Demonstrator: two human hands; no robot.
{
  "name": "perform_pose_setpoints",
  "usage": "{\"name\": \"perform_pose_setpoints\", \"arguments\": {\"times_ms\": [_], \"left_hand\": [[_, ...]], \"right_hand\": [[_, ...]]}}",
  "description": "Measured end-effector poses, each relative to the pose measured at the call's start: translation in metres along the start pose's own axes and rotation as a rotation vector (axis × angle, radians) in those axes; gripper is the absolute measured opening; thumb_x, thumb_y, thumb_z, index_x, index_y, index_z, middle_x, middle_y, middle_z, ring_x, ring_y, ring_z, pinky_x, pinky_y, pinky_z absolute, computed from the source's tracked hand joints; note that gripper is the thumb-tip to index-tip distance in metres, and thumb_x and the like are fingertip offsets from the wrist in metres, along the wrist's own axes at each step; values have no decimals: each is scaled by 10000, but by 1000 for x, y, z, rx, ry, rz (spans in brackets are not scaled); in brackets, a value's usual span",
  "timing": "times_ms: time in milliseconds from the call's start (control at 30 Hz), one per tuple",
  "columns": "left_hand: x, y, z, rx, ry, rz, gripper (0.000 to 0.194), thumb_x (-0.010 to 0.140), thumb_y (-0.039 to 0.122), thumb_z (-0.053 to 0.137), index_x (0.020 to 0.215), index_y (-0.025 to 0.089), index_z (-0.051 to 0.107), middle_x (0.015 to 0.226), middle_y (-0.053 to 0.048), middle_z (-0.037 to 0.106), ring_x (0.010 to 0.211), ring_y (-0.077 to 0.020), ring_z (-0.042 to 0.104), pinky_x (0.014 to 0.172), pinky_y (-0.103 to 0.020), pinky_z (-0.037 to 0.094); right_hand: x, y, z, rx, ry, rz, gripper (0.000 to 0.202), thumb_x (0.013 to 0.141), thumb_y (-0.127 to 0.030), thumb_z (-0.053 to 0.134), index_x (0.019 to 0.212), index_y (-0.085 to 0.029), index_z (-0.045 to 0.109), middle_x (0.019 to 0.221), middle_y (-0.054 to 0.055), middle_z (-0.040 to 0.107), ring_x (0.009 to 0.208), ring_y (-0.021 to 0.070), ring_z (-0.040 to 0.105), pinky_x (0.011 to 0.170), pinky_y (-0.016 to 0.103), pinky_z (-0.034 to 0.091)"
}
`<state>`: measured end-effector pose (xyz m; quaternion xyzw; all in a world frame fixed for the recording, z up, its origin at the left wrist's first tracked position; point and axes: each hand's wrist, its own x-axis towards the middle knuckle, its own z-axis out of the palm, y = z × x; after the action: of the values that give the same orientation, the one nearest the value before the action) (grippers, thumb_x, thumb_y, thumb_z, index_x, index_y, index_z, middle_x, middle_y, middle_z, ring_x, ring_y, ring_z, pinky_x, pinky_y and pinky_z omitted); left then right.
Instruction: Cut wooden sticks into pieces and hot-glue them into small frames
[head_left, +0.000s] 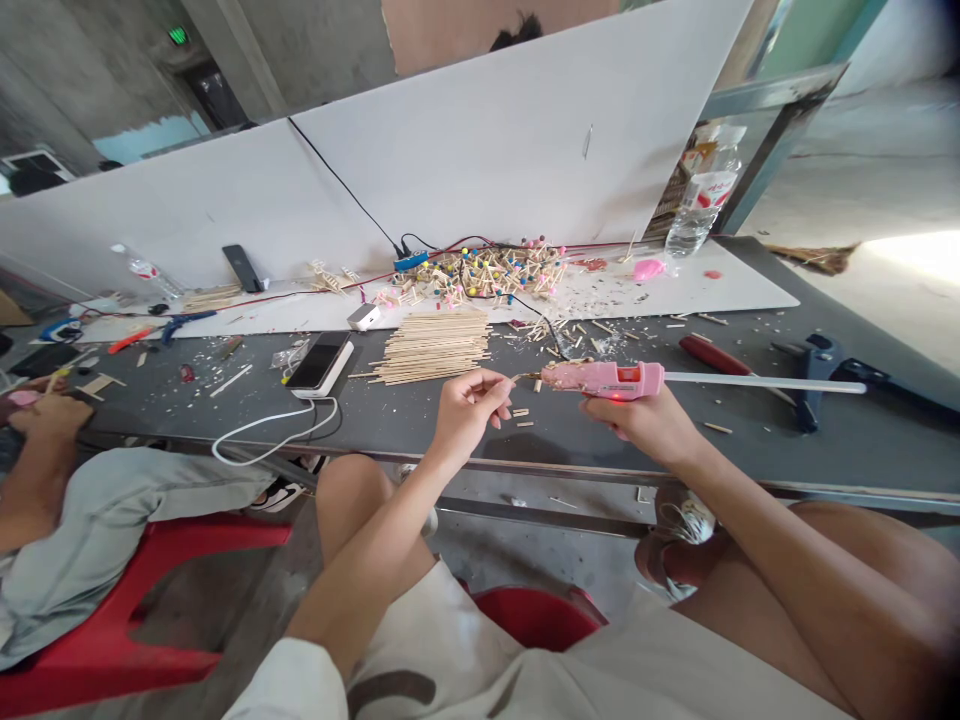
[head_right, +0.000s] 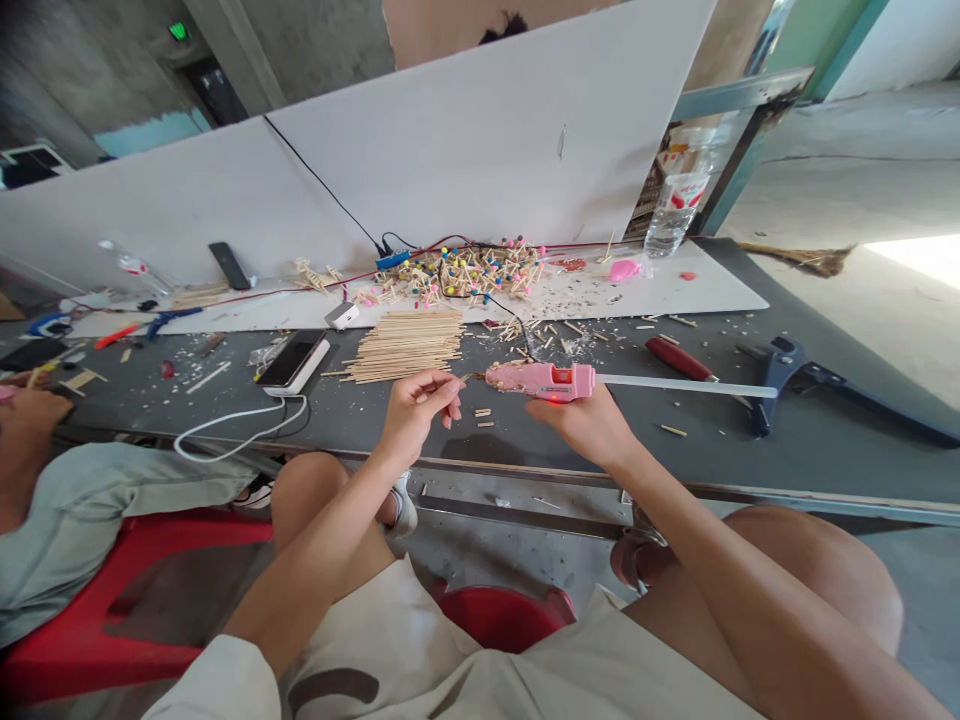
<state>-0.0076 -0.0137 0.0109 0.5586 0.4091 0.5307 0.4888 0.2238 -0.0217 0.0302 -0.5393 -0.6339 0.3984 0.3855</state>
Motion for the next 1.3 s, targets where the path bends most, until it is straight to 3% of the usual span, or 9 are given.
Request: {"name": "perform_pose_setpoints", "arguments": {"times_ms": [633, 1300], "left_hand": [[1, 2, 1, -72, -45, -21, 235, 817, 365, 710, 820, 130, 698, 644, -15, 610, 531, -102, 583, 441, -205, 435], [-2, 7, 7, -291, -103, -215, 236, 754, 336, 770, 786, 116, 692, 614, -12, 593, 509, -95, 559, 439, -214, 395]], "right_hand": [[0, 1, -1, 11, -13, 9, 224, 688, -244, 630, 564, -213, 445, 479, -55, 436, 447, 100, 382, 423, 255, 279], [0, 3, 0, 79, -2, 63, 201, 675, -242, 654, 592, -209, 474, 511, -50, 441, 474, 99, 370, 419, 248, 261]]}}
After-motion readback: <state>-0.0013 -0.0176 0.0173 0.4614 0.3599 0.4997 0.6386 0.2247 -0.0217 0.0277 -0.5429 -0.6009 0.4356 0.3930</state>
